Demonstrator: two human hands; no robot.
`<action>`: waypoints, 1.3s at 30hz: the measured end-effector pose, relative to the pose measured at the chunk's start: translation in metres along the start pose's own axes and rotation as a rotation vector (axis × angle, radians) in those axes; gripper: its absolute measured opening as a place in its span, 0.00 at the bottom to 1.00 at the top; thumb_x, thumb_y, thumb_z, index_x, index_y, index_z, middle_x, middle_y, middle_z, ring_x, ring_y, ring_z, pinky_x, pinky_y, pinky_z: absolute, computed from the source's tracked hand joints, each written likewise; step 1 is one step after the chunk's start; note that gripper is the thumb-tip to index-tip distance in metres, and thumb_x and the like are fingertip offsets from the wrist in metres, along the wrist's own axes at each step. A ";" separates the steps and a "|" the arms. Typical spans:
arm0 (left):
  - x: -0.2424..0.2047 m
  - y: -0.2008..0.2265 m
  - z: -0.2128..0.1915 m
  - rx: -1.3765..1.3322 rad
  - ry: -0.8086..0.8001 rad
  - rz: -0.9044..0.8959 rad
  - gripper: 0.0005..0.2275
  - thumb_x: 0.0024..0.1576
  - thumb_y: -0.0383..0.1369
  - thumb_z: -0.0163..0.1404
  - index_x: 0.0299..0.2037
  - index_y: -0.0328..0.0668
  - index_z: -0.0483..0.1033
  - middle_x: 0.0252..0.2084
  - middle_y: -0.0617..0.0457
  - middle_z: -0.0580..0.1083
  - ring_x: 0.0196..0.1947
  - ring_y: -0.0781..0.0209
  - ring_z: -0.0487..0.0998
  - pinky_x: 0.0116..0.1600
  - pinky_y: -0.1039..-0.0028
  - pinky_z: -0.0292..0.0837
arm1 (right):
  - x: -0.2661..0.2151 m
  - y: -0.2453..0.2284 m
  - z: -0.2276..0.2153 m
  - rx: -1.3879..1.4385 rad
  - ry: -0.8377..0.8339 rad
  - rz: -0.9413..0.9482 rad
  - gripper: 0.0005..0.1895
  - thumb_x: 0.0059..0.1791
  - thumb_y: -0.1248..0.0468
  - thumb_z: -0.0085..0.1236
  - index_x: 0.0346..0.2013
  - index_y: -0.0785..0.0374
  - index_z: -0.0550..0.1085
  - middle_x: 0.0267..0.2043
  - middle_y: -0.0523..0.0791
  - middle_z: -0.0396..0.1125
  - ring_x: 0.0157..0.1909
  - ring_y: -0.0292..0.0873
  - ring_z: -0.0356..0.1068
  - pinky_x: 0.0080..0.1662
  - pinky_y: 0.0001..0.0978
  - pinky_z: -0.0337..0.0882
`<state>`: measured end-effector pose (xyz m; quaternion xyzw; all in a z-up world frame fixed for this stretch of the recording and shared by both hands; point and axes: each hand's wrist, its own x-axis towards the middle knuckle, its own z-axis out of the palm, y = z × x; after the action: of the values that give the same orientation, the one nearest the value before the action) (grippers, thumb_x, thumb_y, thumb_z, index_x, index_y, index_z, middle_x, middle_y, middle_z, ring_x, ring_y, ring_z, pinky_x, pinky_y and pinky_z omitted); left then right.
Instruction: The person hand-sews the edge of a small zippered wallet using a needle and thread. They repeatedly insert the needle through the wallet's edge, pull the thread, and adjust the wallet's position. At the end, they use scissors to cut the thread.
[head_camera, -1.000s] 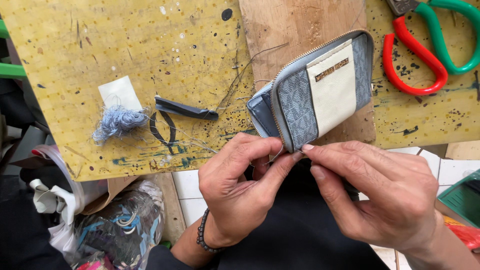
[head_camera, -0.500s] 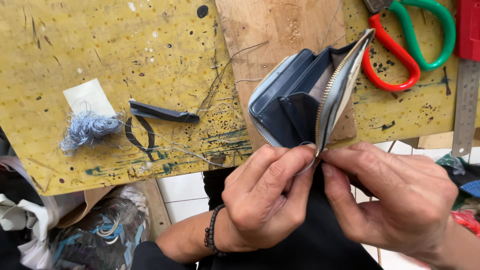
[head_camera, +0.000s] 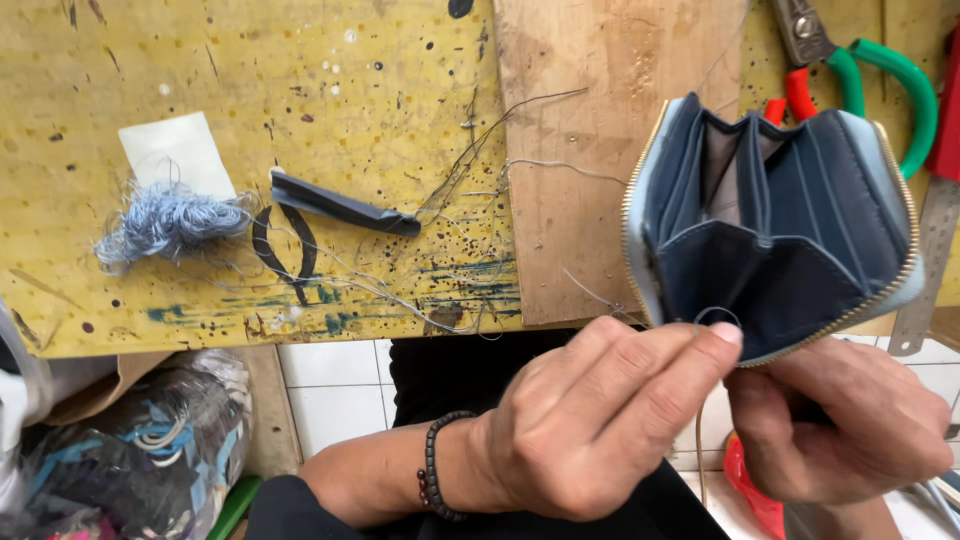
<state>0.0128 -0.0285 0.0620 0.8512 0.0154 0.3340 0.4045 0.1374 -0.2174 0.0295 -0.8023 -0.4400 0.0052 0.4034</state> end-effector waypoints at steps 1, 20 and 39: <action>0.000 0.000 0.000 0.001 0.005 -0.005 0.09 0.74 0.19 0.43 0.58 0.15 0.71 0.51 0.32 0.79 0.39 0.45 0.82 0.46 0.61 0.83 | -0.001 0.002 0.000 0.001 -0.007 -0.002 0.05 0.44 0.79 0.57 0.33 0.80 0.77 0.34 0.61 0.74 0.26 0.50 0.69 0.34 0.39 0.64; 0.000 -0.001 0.006 -0.057 0.002 0.052 0.08 0.71 0.17 0.44 0.52 0.13 0.74 0.46 0.29 0.77 0.39 0.40 0.82 0.44 0.59 0.82 | 0.035 -0.036 -0.007 -0.153 -0.126 -0.256 0.08 0.48 0.83 0.62 0.26 0.75 0.75 0.21 0.52 0.67 0.20 0.48 0.63 0.26 0.37 0.60; -0.009 0.005 0.026 -0.102 0.042 0.012 0.10 0.67 0.16 0.41 0.53 0.16 0.74 0.47 0.33 0.78 0.40 0.44 0.86 0.44 0.62 0.84 | -0.001 -0.037 0.012 -0.123 0.096 0.041 0.04 0.48 0.77 0.51 0.34 0.77 0.74 0.19 0.51 0.61 0.18 0.47 0.54 0.27 0.38 0.56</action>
<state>0.0199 -0.0524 0.0483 0.8222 0.0015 0.3548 0.4450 0.1065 -0.2001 0.0453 -0.8337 -0.4033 -0.0521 0.3736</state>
